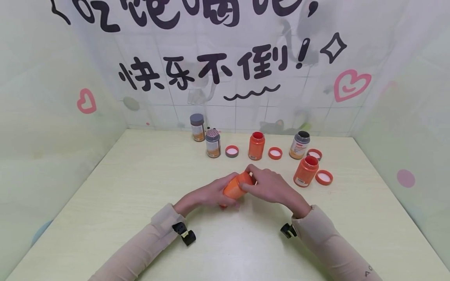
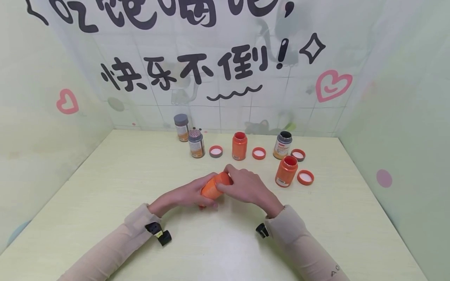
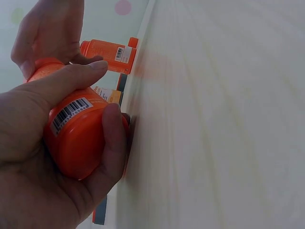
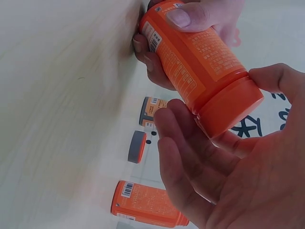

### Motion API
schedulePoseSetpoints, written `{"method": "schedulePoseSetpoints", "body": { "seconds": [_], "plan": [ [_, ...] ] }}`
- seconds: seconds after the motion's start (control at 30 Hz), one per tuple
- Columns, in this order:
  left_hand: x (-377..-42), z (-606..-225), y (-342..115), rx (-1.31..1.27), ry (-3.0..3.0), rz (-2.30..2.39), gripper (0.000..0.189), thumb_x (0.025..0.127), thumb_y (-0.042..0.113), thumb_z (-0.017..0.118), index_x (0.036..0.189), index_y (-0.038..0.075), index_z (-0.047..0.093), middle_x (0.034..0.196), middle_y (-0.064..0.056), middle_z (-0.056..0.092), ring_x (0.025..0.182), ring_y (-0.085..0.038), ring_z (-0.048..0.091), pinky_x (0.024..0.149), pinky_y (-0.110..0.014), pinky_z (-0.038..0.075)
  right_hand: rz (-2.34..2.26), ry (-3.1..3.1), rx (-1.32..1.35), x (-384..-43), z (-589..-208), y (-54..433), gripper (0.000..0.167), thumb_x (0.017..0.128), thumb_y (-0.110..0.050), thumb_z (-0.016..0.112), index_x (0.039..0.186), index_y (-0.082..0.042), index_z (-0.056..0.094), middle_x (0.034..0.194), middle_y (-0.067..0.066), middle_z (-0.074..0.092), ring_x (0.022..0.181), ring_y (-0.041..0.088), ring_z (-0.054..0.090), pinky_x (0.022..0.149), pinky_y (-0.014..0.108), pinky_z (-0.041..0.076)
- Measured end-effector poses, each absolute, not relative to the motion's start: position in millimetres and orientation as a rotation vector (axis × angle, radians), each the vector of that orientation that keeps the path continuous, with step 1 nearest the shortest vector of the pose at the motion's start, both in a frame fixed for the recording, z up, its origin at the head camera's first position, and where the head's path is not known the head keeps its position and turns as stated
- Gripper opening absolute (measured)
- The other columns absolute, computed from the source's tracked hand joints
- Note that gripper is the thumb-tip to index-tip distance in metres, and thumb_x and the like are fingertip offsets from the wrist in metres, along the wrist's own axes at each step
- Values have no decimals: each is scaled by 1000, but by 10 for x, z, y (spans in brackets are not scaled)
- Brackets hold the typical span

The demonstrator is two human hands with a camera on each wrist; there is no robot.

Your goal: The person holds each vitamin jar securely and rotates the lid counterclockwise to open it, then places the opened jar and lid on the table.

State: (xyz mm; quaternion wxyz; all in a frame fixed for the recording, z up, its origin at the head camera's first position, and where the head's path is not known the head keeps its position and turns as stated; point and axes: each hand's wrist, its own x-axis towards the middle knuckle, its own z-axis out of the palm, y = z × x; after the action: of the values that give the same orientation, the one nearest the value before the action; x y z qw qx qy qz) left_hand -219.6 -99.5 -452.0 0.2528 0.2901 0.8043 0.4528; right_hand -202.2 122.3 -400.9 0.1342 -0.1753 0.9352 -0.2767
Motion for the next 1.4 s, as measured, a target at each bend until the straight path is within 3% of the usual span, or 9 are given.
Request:
{"method": "schedulePoseSetpoints", "body": {
  "seconds": [0.23, 0.3, 0.4, 0.53, 0.7, 0.9, 1.2, 1.4],
  "plan": [
    [-2188, -4522, -994, 784, 2202, 1221, 57, 89, 16, 79, 136, 27, 48, 119, -1, 58, 110, -22, 55, 91, -37, 49, -804, 2694, -541, -2023, -4008, 1234, 43, 91, -39, 63, 128, -20, 54, 94, -1, 66, 79, 17, 60, 67, 29, 50],
    [-2187, -4522, -996, 783, 2198, 1227, 58, 90, 16, 78, 137, 27, 47, 120, -2, 58, 110, -22, 55, 90, -36, 49, -802, 2699, -550, -2025, -4008, 1239, 44, 93, -44, 62, 130, -20, 54, 95, -1, 66, 79, 17, 61, 67, 30, 50],
    [-2181, -4513, -1000, 771, 2173, 1239, 58, 90, 16, 78, 138, 29, 47, 118, -4, 58, 99, -23, 59, 79, -34, 54, -808, 2725, -534, -2027, -4008, 1244, 49, 96, -56, 58, 130, -21, 56, 97, 0, 68, 79, 17, 62, 67, 30, 50],
    [-2172, -4509, -1007, 760, 2141, 1248, 60, 91, 16, 77, 139, 33, 45, 117, -6, 58, 82, -23, 62, 64, -34, 57, -794, 2774, -487, -2030, -4013, 1247, 54, 96, -67, 53, 119, -20, 63, 92, 0, 68, 76, 17, 61, 66, 30, 49],
    [-2174, -4520, -1010, 777, 2134, 1258, 59, 92, 16, 76, 138, 36, 45, 117, -5, 58, 82, -22, 62, 63, -33, 57, -738, 2806, -486, -2036, -4031, 1250, 52, 97, -68, 51, 101, -18, 66, 78, -1, 62, 69, 17, 57, 61, 29, 44],
    [-2180, -4530, -1007, 783, 2120, 1266, 57, 91, 16, 77, 136, 36, 47, 116, -6, 58, 78, -22, 62, 63, -33, 56, -725, 2797, -480, -2032, -4045, 1247, 52, 96, -68, 52, 93, -18, 63, 71, 1, 57, 65, 18, 53, 59, 29, 38],
    [-2182, -4517, -995, 798, 2171, 1223, 60, 91, 19, 78, 140, 32, 46, 120, -2, 57, 104, -24, 58, 70, -33, 56, -770, 2751, -496, -2031, -4053, 1241, 47, 96, -65, 55, 99, -19, 61, 74, 0, 60, 66, 17, 56, 59, 28, 41],
    [-2193, -4523, -994, 792, 2182, 1218, 61, 90, 21, 79, 140, 28, 46, 121, -1, 58, 108, -23, 56, 75, -34, 56, -764, 2749, -504, -2027, -4047, 1233, 41, 97, -59, 56, 104, -18, 61, 77, 1, 60, 69, 18, 55, 61, 29, 41]
  ]
}}
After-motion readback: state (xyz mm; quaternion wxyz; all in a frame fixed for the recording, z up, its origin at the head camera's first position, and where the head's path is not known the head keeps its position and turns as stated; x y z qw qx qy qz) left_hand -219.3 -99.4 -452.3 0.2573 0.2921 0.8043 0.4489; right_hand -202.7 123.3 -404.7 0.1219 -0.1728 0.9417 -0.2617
